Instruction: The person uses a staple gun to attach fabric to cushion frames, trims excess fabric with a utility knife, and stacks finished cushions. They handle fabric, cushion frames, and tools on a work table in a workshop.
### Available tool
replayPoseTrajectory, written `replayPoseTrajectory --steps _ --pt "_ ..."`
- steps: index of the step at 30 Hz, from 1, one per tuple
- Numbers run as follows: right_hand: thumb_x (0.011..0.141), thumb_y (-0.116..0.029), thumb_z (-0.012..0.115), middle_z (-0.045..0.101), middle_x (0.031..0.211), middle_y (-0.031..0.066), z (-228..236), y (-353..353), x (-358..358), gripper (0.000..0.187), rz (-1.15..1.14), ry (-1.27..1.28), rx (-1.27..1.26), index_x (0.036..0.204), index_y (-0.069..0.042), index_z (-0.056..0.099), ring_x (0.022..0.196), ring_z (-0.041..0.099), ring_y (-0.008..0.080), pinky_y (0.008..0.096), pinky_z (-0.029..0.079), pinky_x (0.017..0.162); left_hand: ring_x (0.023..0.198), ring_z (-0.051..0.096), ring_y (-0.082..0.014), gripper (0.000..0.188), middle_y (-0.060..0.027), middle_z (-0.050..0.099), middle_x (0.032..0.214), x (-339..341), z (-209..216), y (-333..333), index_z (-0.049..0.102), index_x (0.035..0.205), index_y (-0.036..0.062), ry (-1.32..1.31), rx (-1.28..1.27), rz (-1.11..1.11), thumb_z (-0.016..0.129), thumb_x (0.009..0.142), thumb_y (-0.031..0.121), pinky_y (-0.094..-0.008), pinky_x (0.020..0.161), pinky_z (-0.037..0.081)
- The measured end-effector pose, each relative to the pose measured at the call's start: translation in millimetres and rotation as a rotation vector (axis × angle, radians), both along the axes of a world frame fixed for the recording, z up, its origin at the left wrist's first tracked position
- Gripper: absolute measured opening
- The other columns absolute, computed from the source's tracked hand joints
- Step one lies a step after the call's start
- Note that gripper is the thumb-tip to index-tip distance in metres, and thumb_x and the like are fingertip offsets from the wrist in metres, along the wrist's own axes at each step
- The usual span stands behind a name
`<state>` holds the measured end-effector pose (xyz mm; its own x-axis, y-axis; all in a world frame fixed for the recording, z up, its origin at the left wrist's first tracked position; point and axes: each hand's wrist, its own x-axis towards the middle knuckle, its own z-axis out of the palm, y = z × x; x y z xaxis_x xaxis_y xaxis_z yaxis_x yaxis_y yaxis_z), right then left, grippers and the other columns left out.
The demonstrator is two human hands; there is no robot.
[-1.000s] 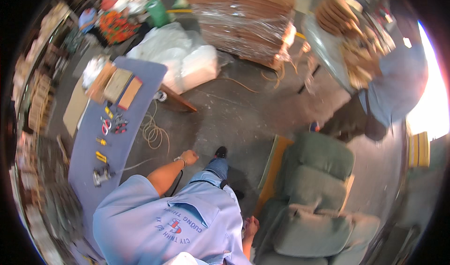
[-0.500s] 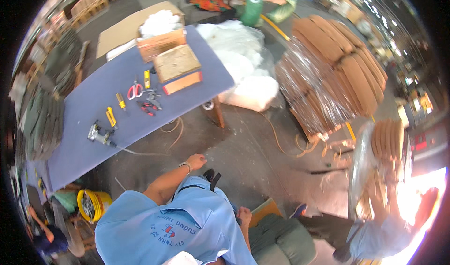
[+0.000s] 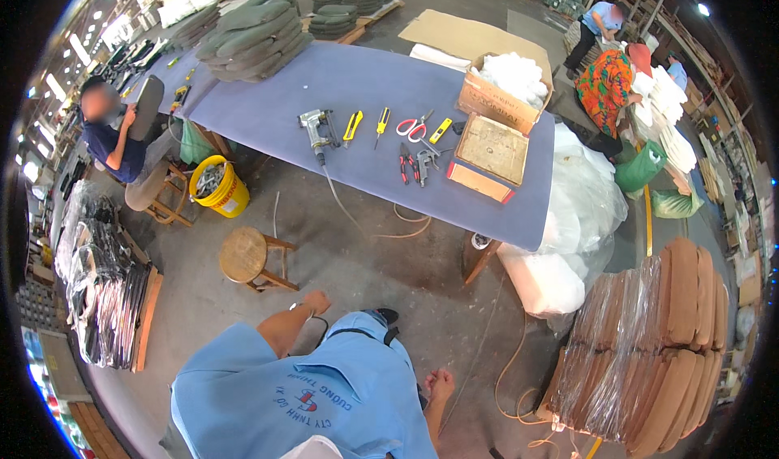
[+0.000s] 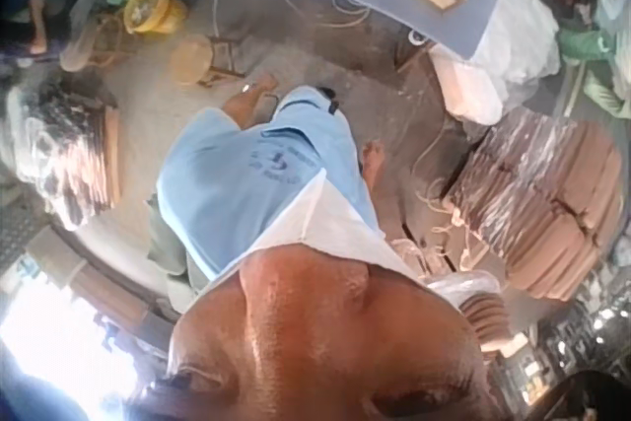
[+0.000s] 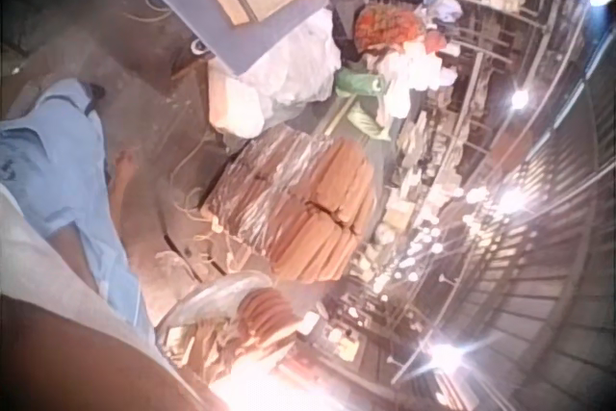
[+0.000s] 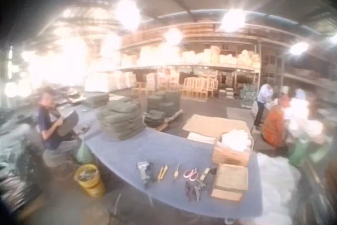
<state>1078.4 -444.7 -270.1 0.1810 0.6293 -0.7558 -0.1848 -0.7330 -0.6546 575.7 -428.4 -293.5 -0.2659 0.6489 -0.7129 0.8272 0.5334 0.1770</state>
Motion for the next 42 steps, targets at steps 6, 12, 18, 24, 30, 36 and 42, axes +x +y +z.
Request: replayPoseTrajectory --steps 6,12,18,24,30,36,42 --pt "0.1 -0.014 0.059 0.069 0.087 0.0112 -34.5 -68.1 37.9 0.014 0.215 -0.247 0.019 0.105 -0.003 0.065 0.069 0.067 0.0203 0.0325 0.055 0.053 0.115 0.068 -0.0411 0.039 -0.0233 0.071 0.12 65.7 -21.1 -79.4 0.077 0.112 0.0081 -0.001 -0.072 -0.07 0.057 0.089 0.032 -0.0482 0.098 0.053" --pt "0.098 -0.009 0.056 0.068 0.085 0.0109 -31.6 -80.6 68.8 0.013 0.286 -0.207 -0.123 0.106 -0.003 0.065 0.068 0.066 0.021 0.0338 0.056 0.055 0.115 0.069 -0.039 0.038 -0.0169 0.073 0.122 61.9 -32.2 -95.2 0.077 0.116 0.0169 -0.023 0.013 0.216 0.064 0.09 0.041 -0.0472 0.099 0.053" --pt "0.096 -0.005 0.054 0.067 0.084 0.0105 -22.6 -37.9 77.1 0.016 0.142 -0.139 -0.178 0.107 -0.004 0.065 0.067 0.066 0.0216 0.0351 0.057 0.056 0.113 0.069 -0.0357 0.038 -0.0157 0.074 0.121 53.6 5.2 -84.8 0.077 0.117 0.0176 -0.166 0.136 0.211 0.071 0.085 0.038 -0.0447 0.099 0.054" --pt "0.096 -0.004 0.052 0.068 0.09 0.0112 -28.1 -10.7 49.2 0.017 0.118 -0.034 0.018 0.109 -0.006 0.063 0.07 0.066 0.0208 0.0353 0.058 0.059 0.114 0.069 -0.0341 0.049 -0.0149 0.073 0.122 56.3 44.8 -49.5 0.074 0.123 0.0152 -0.12 0.164 0.132 0.07 0.084 0.045 -0.0436 0.099 0.054" --pt "0.096 -0.003 0.049 0.069 0.091 0.0119 -32.9 -13.7 -21.5 0.018 0.306 -0.098 -0.093 0.107 -0.007 0.063 0.071 0.067 0.021 0.037 0.059 0.061 0.115 0.068 -0.034 0.047 -0.0152 0.073 0.122 24.5 54.5 -55.9 0.073 0.126 0.0149 -0.191 0.232 0.151 0.068 0.09 0.044 -0.0436 0.1 0.053" --pt "0.097 -0.015 0.056 0.072 0.089 0.0158 -29.3 -18.0 -122.2 0.018 0.621 -0.224 0.039 0.104 -0.004 0.069 0.077 0.071 0.0268 0.0403 0.058 0.065 0.114 0.068 -0.0343 0.046 -0.0157 0.073 0.12 -76.2 63.9 -59.3 0.072 0.126 0.0137 -0.244 0.437 0.305 0.066 0.092 0.045 -0.0436 0.1 0.053" --pt "0.091 -0.029 0.064 0.076 0.09 0.0187 -75.9 31.7 -237.6 0.031 1.102 -0.62 0.611 0.093 0.0 0.077 0.08 0.074 0.0307 0.0434 0.055 0.072 0.114 0.068 -0.0176 0.046 -0.0105 0.07 0.128 -153.3 247.1 -46.8 0.058 0.143 0.003 -0.915 1.037 0.689 0.062 0.105 0.028 -0.0334 0.098 0.053"
